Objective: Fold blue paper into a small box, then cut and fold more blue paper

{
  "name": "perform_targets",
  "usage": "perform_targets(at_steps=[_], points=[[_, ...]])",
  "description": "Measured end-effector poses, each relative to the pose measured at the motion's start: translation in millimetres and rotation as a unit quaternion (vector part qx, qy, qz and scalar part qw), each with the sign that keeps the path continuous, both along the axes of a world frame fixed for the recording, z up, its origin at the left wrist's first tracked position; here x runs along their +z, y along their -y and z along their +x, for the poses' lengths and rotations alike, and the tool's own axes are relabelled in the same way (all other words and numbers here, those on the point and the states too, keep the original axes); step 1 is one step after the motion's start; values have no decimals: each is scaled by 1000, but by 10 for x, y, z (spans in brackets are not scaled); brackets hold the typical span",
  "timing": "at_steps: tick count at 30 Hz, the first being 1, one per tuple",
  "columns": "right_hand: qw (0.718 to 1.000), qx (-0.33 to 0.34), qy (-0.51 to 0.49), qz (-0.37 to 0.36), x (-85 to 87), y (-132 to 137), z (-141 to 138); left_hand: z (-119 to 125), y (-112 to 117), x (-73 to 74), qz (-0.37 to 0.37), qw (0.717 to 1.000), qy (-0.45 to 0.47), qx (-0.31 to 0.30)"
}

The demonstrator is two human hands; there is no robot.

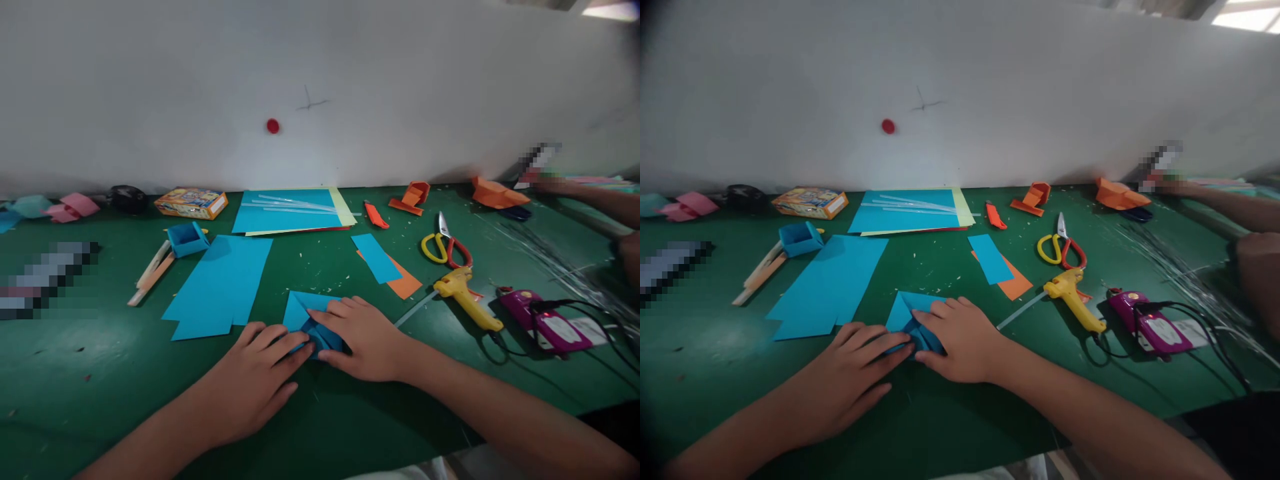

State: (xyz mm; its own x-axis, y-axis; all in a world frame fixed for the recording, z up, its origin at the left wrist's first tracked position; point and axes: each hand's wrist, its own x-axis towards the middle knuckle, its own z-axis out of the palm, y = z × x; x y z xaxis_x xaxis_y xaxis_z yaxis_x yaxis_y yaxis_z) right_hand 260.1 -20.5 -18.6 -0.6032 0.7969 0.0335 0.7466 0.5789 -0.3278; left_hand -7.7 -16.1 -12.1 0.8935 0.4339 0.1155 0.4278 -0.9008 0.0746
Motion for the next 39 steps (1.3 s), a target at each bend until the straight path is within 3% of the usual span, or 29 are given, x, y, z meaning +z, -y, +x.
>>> perform_targets(at_steps=[5,10,23,30,39], points=[[1000,-12,-1,-5,-11,12,-1,-22,-115,-68,-11,996,80,-24],[1000,-11,5,3,-23,12,-11,-83,-262,-161,-54,986,160,15],[1000,-3,-1,0,-51,3,14,-179,-396,-77,-126,984,123,-13],[999,-27,-17,-14,-34,-6,9,-259,-522,-114,-161,973,164,-37],[999,8,-29,-15,-19,-36,62,-233,-492,-129,-118,979,161,-41]])
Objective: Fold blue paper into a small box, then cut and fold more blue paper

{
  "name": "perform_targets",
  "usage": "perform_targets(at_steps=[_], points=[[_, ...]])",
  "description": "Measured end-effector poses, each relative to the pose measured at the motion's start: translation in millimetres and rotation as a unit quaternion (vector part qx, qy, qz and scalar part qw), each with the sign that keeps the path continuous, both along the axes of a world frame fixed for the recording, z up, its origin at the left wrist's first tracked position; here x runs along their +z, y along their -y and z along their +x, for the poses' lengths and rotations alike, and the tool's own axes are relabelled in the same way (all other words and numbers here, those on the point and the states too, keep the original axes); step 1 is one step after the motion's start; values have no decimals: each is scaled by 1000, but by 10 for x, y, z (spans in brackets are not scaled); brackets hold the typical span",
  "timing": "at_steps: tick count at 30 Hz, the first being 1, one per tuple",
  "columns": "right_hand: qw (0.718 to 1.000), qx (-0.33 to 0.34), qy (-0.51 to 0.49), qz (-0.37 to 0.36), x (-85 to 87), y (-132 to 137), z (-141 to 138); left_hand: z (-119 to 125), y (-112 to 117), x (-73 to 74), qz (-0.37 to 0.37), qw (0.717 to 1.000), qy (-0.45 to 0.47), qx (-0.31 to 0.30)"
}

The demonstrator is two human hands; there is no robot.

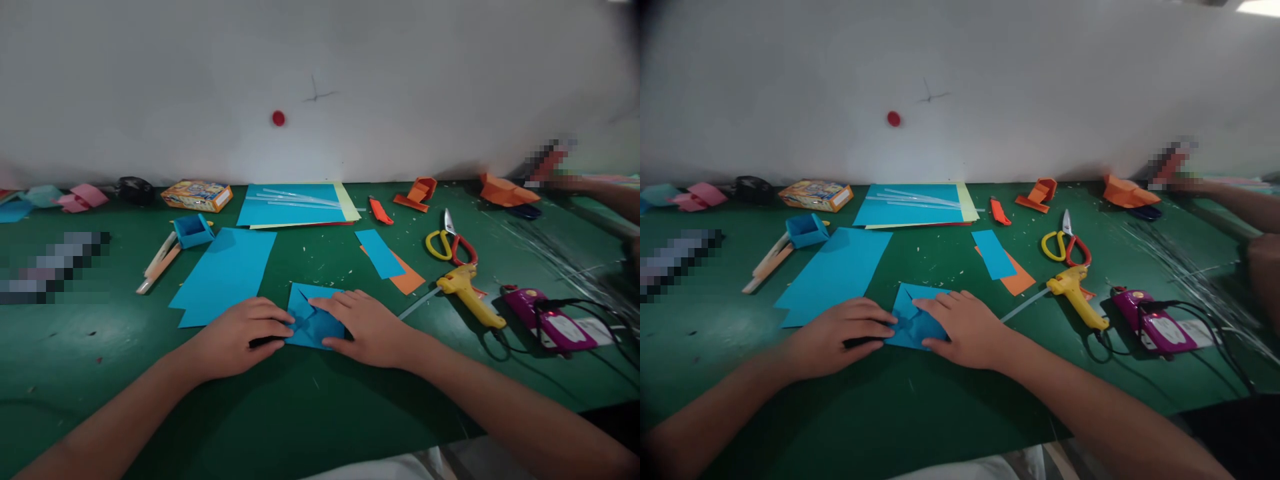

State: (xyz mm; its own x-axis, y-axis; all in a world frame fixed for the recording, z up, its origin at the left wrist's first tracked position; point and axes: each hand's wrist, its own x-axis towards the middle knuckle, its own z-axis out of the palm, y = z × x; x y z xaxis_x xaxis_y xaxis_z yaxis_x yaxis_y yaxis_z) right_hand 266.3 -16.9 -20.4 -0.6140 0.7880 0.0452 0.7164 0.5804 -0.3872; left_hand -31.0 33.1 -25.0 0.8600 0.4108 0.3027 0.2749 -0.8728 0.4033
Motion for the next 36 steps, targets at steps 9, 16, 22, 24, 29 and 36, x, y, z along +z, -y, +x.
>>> perform_targets(at_steps=[9,16,22,24,29,36], points=[[989,121,-12,86,84,-85,183,221,193,-21,54,994,-47,79],[986,138,-22,96,74,-56,195,254,172,-15,34,993,-55,96],[991,82,-73,75,27,-131,266,237,-4,108,38,998,-47,37],[991,69,-83,74,-1,-160,285,249,-113,148,47,998,-26,29],[988,40,-128,77,-94,-229,335,341,-383,167,32,999,-32,30],[988,7,-71,134,-67,-272,382,447,-380,94,-8,994,-95,46]])
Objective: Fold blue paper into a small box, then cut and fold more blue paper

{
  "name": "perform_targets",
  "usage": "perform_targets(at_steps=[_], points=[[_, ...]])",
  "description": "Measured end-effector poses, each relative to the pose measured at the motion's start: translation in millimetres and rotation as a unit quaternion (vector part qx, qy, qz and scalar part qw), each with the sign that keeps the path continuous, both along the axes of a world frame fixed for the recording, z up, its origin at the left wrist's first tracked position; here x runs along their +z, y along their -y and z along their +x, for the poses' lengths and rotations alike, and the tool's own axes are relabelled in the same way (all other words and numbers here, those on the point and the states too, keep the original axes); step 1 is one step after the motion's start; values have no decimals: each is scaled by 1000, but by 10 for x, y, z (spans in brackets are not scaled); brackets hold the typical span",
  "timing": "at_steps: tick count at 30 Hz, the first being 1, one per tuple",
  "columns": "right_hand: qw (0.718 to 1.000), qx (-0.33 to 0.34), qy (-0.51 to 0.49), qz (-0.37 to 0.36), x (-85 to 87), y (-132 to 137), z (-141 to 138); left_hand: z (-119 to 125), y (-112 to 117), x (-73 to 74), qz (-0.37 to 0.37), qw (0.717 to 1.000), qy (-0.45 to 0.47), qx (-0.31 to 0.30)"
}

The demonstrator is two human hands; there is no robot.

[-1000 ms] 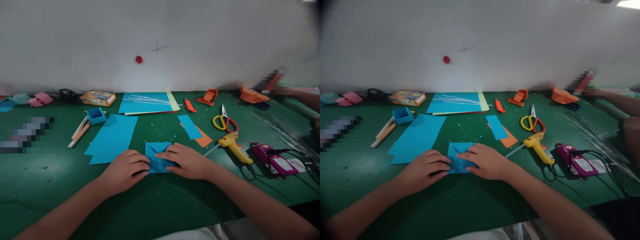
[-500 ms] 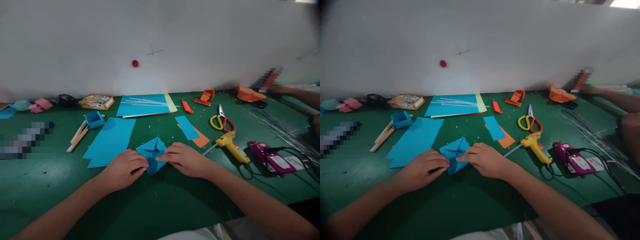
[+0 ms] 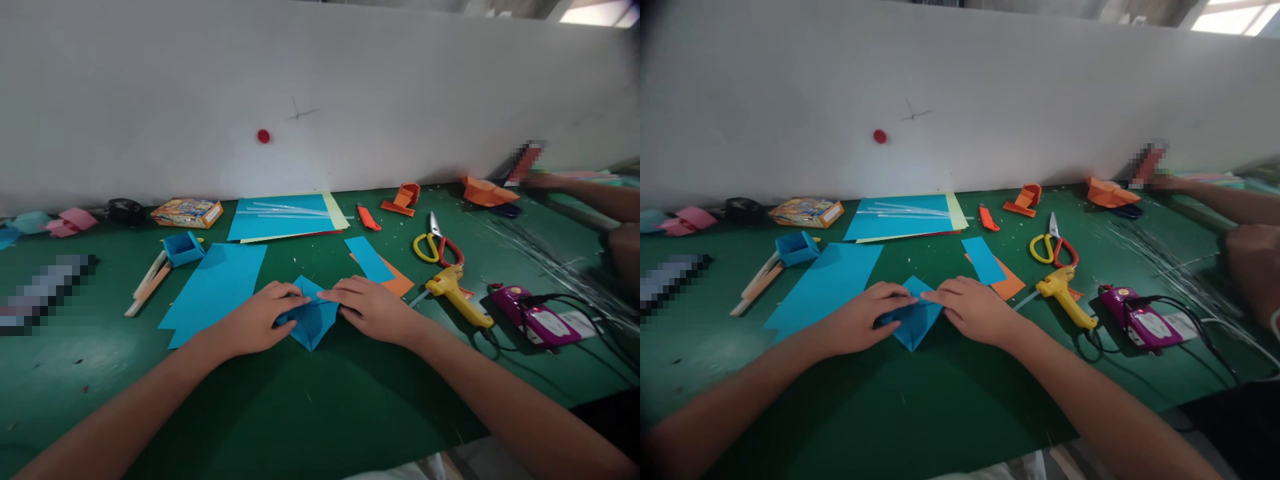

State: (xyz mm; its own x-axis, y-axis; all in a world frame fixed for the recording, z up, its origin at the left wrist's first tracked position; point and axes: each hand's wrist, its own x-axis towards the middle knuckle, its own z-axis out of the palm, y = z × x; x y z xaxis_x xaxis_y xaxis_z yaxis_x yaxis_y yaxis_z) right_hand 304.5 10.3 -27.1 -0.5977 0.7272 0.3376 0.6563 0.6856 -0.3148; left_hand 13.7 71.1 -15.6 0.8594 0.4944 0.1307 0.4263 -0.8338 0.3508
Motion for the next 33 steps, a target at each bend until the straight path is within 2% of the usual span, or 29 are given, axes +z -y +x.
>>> perform_targets(at_steps=[4,8,11,13,17,19,27,33], points=[[997,-64,21,-24,83,39,-15,21,123,-2,20,999,-28,12],[986,-144,7,-80,114,77,-59,35,232,16,27,999,-32,20],[981,-160,18,-110,106,85,-101,31,277,40,23,999,-34,17],[986,-129,32,-100,91,79,-116,22,283,48,9,999,-38,15],[997,-15,36,-68,64,65,-70,-8,255,23,-9,999,-37,8],[997,14,36,-61,75,78,-22,-22,237,1,-13,999,-33,4],[989,92,83,-86,237,233,-25,-39,205,-46,-46,998,-31,11],[978,87,133,-134,282,306,-98,-46,194,-85,-49,998,-39,10]])
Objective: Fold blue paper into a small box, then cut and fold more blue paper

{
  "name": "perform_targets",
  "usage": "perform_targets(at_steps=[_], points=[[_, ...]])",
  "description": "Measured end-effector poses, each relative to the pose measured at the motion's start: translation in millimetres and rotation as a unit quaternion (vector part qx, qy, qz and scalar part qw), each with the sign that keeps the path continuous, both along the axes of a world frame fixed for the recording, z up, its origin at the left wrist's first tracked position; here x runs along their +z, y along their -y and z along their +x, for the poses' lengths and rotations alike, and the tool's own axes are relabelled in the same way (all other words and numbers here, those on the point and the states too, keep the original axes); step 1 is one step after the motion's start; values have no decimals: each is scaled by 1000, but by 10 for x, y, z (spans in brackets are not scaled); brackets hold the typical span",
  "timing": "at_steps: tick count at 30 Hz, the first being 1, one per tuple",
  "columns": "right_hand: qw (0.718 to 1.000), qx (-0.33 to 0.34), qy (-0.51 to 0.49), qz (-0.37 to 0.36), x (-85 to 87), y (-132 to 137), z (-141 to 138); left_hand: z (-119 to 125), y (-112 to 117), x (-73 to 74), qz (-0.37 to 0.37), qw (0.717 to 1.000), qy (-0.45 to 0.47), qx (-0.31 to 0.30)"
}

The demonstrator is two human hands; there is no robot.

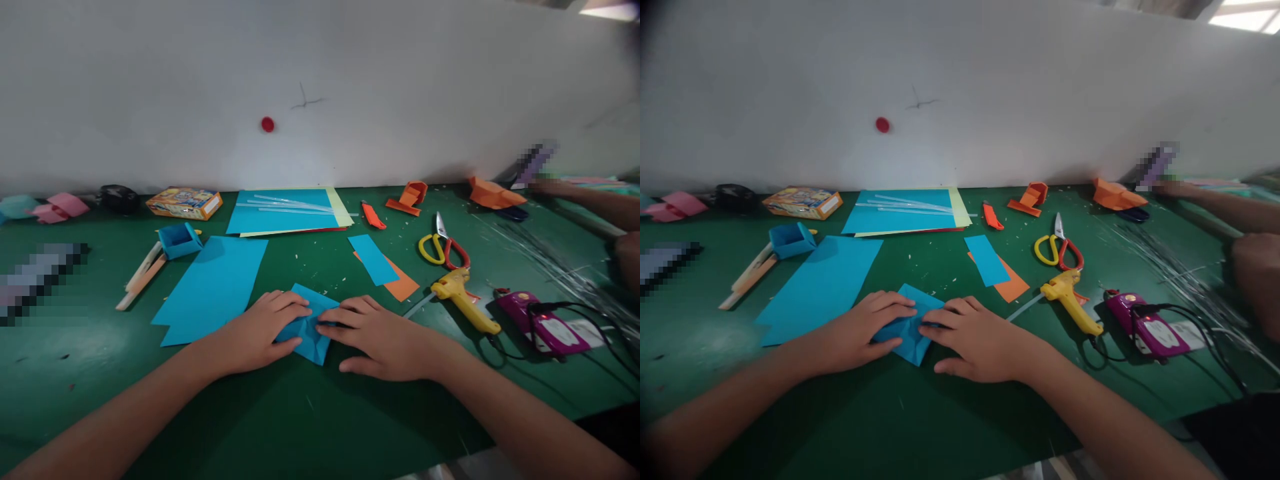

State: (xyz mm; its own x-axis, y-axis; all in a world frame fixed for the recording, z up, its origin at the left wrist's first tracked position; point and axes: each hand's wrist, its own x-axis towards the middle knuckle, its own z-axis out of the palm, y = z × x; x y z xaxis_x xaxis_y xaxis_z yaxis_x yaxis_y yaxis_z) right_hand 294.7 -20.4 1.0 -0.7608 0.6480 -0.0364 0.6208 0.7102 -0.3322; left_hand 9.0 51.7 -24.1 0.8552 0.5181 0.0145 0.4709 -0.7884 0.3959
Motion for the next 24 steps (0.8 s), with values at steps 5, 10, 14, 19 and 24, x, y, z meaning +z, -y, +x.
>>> perform_targets(at_steps=[5,10,14,19,24], points=[[1000,-1,27,-14,8,59,-10,10,8,33,3,1000,-6,2],[998,-1,44,-33,20,79,-18,4,1,15,23,1000,-4,-14],[998,8,42,-43,40,70,0,-16,-9,-32,36,999,24,-25],[998,8,40,-46,56,61,31,-7,-10,-20,54,997,31,-42],[997,10,47,-60,101,79,38,1,-16,-17,72,995,37,-55]])
